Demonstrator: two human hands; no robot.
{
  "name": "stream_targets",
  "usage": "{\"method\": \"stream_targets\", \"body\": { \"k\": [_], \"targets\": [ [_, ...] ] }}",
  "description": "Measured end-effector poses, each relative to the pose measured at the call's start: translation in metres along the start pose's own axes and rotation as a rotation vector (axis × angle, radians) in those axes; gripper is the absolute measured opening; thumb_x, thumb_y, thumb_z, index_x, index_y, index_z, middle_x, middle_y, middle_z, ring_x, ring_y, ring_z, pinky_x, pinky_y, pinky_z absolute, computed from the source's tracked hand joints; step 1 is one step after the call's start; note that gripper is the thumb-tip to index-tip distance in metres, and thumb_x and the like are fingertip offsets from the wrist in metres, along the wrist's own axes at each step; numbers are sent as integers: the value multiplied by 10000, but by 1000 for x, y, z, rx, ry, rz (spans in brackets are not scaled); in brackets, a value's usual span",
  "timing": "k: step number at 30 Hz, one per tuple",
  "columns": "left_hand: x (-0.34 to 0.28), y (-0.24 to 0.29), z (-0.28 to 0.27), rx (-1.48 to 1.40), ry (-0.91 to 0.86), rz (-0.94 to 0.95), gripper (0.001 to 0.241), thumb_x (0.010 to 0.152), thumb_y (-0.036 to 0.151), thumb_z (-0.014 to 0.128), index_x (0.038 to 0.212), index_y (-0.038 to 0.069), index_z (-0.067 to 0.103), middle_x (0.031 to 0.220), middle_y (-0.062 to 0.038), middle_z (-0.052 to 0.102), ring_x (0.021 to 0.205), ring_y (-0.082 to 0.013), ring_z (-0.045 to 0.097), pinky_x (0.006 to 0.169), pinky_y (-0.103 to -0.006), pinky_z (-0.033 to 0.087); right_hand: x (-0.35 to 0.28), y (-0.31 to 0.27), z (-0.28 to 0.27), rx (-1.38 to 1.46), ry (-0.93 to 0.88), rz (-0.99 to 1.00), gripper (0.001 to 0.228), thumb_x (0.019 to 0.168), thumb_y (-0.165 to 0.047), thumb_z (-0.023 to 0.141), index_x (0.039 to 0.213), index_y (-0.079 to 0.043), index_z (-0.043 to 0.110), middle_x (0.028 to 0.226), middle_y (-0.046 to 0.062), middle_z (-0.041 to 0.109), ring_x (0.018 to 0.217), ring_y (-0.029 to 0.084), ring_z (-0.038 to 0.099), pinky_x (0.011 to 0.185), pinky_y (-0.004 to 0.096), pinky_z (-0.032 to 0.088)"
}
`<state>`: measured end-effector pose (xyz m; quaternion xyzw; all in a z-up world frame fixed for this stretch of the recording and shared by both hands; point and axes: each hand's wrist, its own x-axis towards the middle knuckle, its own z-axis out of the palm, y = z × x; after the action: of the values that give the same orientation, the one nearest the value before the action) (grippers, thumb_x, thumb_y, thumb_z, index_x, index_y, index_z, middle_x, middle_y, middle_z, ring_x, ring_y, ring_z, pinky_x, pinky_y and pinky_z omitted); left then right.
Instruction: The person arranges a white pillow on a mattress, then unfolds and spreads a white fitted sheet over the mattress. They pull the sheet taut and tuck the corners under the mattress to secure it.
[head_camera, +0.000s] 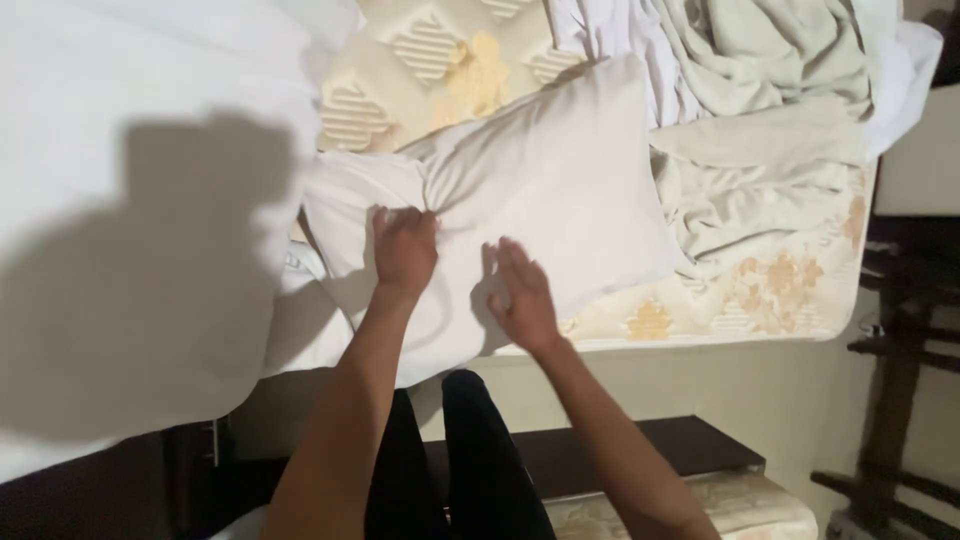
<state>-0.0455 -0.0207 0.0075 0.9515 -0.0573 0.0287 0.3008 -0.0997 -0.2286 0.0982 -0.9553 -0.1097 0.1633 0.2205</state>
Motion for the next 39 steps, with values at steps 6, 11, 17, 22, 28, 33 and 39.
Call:
{"method": "stream_targets", "body": {
  "k": [6, 11, 17, 22, 28, 33, 39],
  "targets": [
    [-40, 30, -31, -78, -18, 83, 122, 965, 143, 621, 929, 89, 723, 903, -107, 696, 977, -293, 660, 1087, -596, 356, 62, 13, -33, -124, 73, -91, 735, 927, -198, 702, 1580, -108, 375, 1616, 221, 386, 1507, 405, 348, 1185, 558, 278],
    [-76, 53, -58, -146, 0, 179, 99, 926, 133, 636, 927, 85, 722, 899, -83, 696, 1003, -285, 654, 1069, -576, 367, 83, 17, -52, -137, 42, -188, 639, 934, -302, 683, 1511, -111, 484, 1543, 169, 496, 1464, 353, 383, 1177, 573, 212],
    [-72, 69, -78, -100, -133, 248, 106, 907, 206, 689, 882, 105, 711, 891, -61, 705, 1027, -281, 633, 1095, -573, 368, 49, 41, -41, -154, -81, -74, 322, 968, -348, 646, 1203, -143, 724, 1268, 60, 703, 1295, 244, 563, 1190, 564, 224],
    [-20, 83, -85, -83, -50, 255, 236, 835, 312, 721, 976, 124, 716, 1078, -104, 724, 1127, -302, 608, 1096, -574, 335, 10, 52, -42, -109, -53, -73, 242, 1002, -280, 597, 1128, -135, 743, 1208, 43, 736, 1236, 236, 618, 1164, 531, 310],
    [0, 66, -42, 98, -93, 110, 611, 773, 487, 716, 1234, 86, 683, 1215, -154, 688, 1180, -315, 571, 1077, -564, 306, -16, 45, -43, -156, -11, -135, 232, 949, -238, 640, 1124, -127, 744, 1180, 59, 734, 1246, 262, 594, 1082, 528, 330],
    [-26, 59, -40, 144, -237, 123, 181, 1009, 307, 625, 1033, 158, 725, 981, -33, 730, 1014, -232, 653, 1020, -518, 389, -16, 56, -40, -166, 26, -214, 239, 932, -248, 680, 1152, -160, 705, 1337, -1, 695, 1331, 232, 556, 1187, 517, 328],
    [-33, 70, -69, -40, 67, 263, 106, 913, 223, 669, 944, 129, 707, 922, -41, 702, 979, -241, 657, 999, -523, 392, 53, 63, -87, -452, 417, -222, 878, 676, -429, 754, 1435, -35, 555, 1459, 284, 512, 1408, 448, 393, 1100, 638, 247]
  ]
}}
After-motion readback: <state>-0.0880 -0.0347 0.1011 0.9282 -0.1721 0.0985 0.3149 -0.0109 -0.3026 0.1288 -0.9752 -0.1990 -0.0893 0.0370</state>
